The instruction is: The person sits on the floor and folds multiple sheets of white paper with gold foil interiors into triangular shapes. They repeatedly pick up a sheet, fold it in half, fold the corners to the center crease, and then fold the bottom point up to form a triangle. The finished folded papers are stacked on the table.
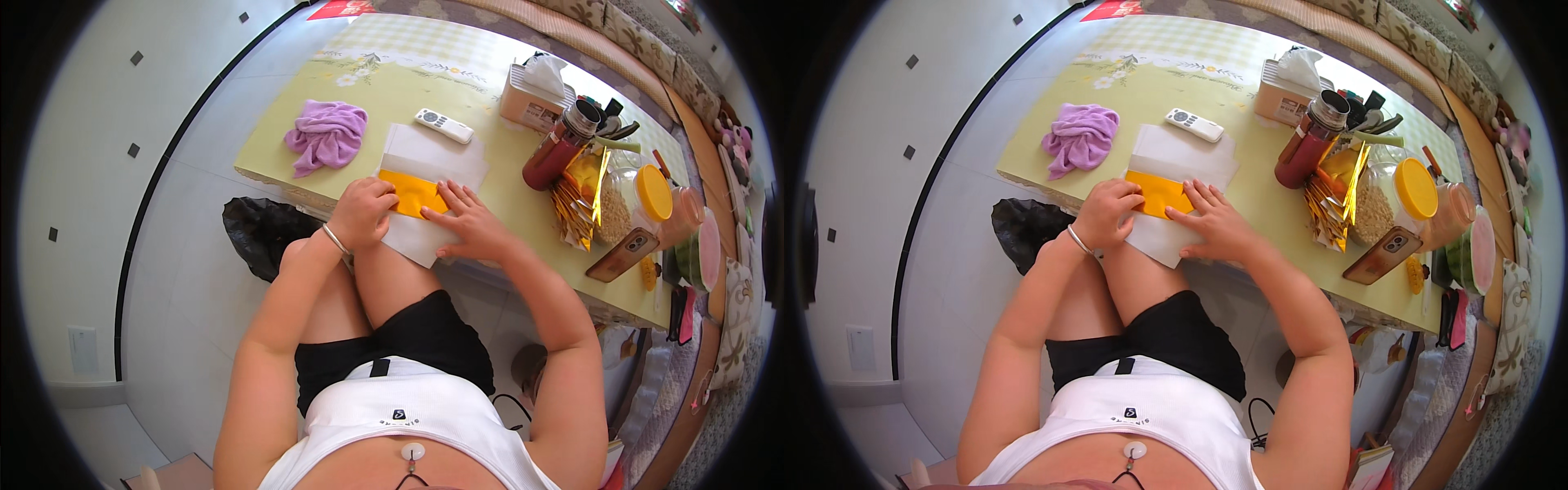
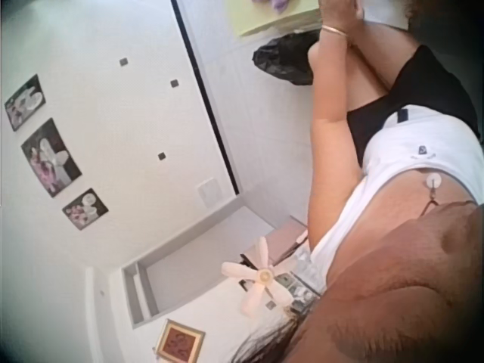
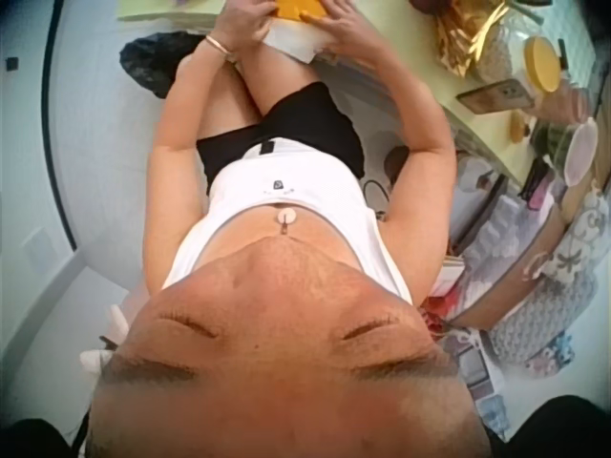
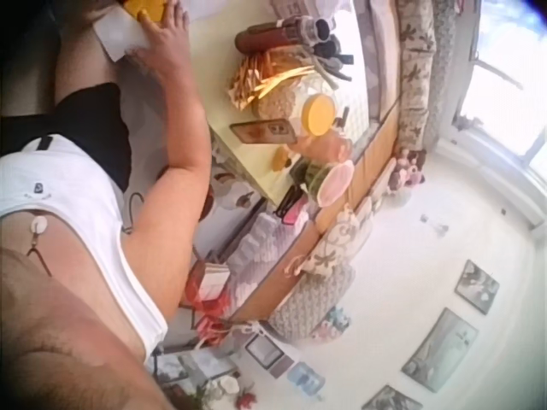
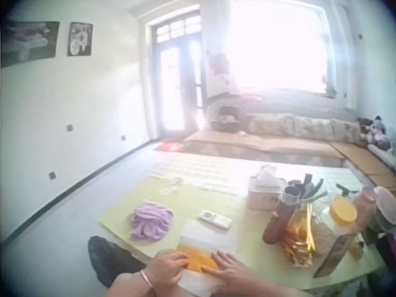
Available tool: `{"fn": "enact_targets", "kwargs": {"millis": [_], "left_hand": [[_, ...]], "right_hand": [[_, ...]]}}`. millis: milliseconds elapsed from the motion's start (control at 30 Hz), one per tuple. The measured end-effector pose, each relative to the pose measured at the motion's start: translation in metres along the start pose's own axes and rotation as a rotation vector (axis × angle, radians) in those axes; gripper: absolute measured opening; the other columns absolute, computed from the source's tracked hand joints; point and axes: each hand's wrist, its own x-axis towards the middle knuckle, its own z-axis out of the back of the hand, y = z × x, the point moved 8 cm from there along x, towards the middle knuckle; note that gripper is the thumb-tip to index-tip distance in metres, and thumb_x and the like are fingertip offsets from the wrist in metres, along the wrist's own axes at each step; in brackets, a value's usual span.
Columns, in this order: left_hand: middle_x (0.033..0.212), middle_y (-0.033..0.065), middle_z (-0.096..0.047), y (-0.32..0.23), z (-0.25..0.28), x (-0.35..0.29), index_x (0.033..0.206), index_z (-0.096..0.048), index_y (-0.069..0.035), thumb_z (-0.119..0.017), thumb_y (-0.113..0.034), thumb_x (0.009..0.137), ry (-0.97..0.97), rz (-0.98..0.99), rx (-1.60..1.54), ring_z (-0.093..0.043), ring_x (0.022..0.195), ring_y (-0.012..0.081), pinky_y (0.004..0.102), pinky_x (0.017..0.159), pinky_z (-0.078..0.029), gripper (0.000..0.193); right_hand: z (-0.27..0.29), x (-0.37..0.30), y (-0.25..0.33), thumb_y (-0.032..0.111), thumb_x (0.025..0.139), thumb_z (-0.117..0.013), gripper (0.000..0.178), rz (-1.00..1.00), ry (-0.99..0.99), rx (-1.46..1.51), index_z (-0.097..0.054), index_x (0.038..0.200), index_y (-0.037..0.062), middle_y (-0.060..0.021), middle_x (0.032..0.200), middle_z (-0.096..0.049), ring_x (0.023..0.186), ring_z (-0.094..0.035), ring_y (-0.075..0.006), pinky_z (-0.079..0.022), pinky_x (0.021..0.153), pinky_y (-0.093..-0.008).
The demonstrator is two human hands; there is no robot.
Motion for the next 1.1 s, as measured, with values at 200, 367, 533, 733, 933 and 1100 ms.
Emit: {"fn": "enact_targets", "kwargs": {"millis": [200, 367, 533, 733, 933, 1100], "left_hand": [[0.1, 0.0116, -0.065, -0.005, -0.001, -0.005, 0.094, -0.068, -0.005, -0.069, -0.005, 0.065, 0.076, -0.07, 0.046, -0.062, 0.094, 0.0324, 0.0433, 0.085, -0.049, 0.029], [0.092, 0.0102, -0.066, -0.017, -0.013, -0.01, 0.086, -0.067, -0.005, -0.067, -0.003, 0.067, 0.064, -0.093, 0.109, -0.063, 0.084, 0.0314, 0.042, 0.077, -0.049, 0.02], [0.085, 0.0089, -0.066, -0.015, -0.012, -0.012, 0.091, -0.069, -0.004, -0.068, -0.004, 0.074, -0.091, 0.068, -0.15, -0.061, 0.079, 0.0298, 0.0393, 0.074, -0.049, 0.017], [0.078, 0.0077, -0.065, 0.02, -0.017, -0.013, 0.109, -0.068, -0.003, -0.073, -0.009, 0.078, -0.182, 0.445, -0.335, -0.058, 0.079, 0.0266, 0.0382, 0.075, -0.048, 0.032], [0.077, 0.0073, -0.063, 0.022, -0.025, -0.009, 0.11, -0.068, -0.003, -0.074, -0.009, 0.078, -0.248, 0.427, -0.194, -0.057, 0.08, 0.0262, 0.0381, 0.076, -0.047, 0.033], [0.076, 0.0068, -0.062, 0.021, -0.028, -0.011, 0.108, -0.068, -0.003, -0.073, -0.008, 0.078, -0.283, 0.42, -0.137, -0.058, 0.081, 0.0277, 0.0395, 0.077, -0.047, 0.031]], "right_hand": [[0.014, -0.002, -0.004, 0.046, 0.084, -0.072, 0.054, 0.061, 0.038, 0.197, -0.064, 0.133, 0.0263, -0.0249, 0.157, -0.029, 0.149, -0.021, -0.0397, -0.015, 0.121, -0.0496], [0.032, -0.003, -0.018, 0.034, 0.087, -0.073, 0.037, 0.064, -0.07, 0.189, -0.072, 0.121, 0.0184, -0.0192, 0.148, -0.048, 0.144, -0.034, -0.0371, -0.026, 0.119, -0.0482], [0.037, 0.004, 0.009, 0.018, 0.079, -0.077, 0.017, -0.109, -0.318, 0.33, -0.07, 0.087, 0.0048, -0.0139, 0.115, -0.066, 0.118, -0.058, -0.0355, -0.049, 0.096, -0.041], [0.027, 0.005, 0.022, 0.013, 0.074, -0.078, 0.018, -0.252, -0.633, 0.185, -0.063, 0.07, 0.0036, -0.0097, 0.095, -0.065, 0.096, -0.061, -0.0315, -0.051, 0.083, -0.041], [0.016, 0.006, 0.014, 0.011, 0.073, -0.077, 0.017, -0.35, -0.678, 0.147, -0.063, 0.067, 0.0038, -0.0087, 0.098, -0.065, 0.097, -0.06, -0.0303, -0.05, 0.083, -0.0396], [0.016, 0.007, 0.013, 0.01, 0.072, -0.077, 0.018, -0.388, -0.665, 0.119, -0.062, 0.066, 0.0034, -0.0086, 0.098, -0.065, 0.096, -0.06, -0.0303, -0.05, 0.083, -0.0397]]}}
